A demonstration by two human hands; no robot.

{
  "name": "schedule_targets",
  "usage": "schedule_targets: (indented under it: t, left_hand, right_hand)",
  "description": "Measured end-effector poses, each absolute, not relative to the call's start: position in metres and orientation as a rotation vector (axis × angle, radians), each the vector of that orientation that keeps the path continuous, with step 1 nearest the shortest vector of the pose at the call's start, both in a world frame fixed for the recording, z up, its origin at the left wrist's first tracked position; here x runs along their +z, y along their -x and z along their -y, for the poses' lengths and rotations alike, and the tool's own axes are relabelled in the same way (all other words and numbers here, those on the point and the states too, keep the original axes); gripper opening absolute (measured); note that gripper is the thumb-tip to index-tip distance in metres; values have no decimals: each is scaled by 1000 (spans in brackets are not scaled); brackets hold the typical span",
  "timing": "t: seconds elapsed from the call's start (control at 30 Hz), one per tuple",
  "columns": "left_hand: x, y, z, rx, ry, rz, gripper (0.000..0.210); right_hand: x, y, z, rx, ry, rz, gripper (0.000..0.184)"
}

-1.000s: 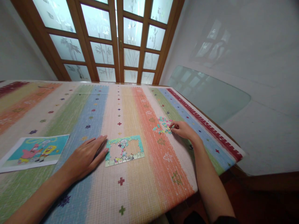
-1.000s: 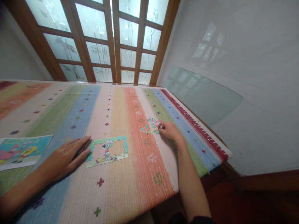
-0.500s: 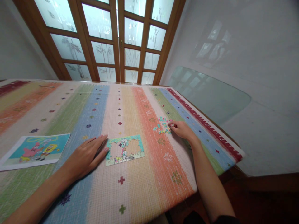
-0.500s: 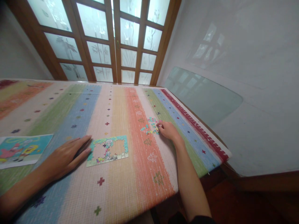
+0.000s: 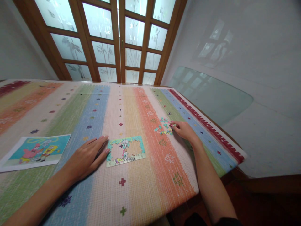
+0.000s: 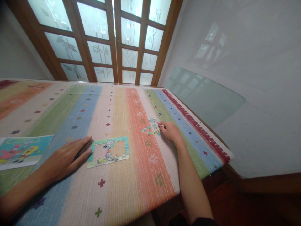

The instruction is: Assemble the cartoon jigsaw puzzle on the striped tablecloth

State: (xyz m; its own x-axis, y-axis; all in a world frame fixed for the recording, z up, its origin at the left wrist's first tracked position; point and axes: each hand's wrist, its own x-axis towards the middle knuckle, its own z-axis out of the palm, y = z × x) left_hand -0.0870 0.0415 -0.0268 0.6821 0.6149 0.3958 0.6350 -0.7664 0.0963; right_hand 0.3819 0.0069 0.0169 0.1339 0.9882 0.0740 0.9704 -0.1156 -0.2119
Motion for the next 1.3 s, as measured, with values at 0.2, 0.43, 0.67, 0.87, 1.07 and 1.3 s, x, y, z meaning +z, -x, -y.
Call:
schedule_targets:
  t: [0.2, 0.43, 0.67, 0.87, 1.07, 1.3]
  left_hand:
    - [-25, 86, -41, -655, 2836, 1065, 58]
    - [-23, 86, -40, -628, 2847, 1110, 60]
    - [-22, 85, -40, -634, 2872, 1137, 58]
    - [-24, 86, -40, -629, 2897, 1157, 56]
    - [-23, 86, -40, -638, 2896, 1169, 56]
    - [-22, 86, -40, -603, 2894, 1181, 57]
  right_hand:
    - [14, -378, -8, 165, 2143, 1979, 31]
    - [19, -376, -6, 239, 2071, 2023, 28]
    - [22, -375, -2, 430, 2014, 2053, 22]
    - [24, -381, 2, 440, 2049, 2065, 29]
    - [27, -376, 1, 475, 2006, 2095, 31]
    - [28, -375, 2, 538, 1996, 2118, 37]
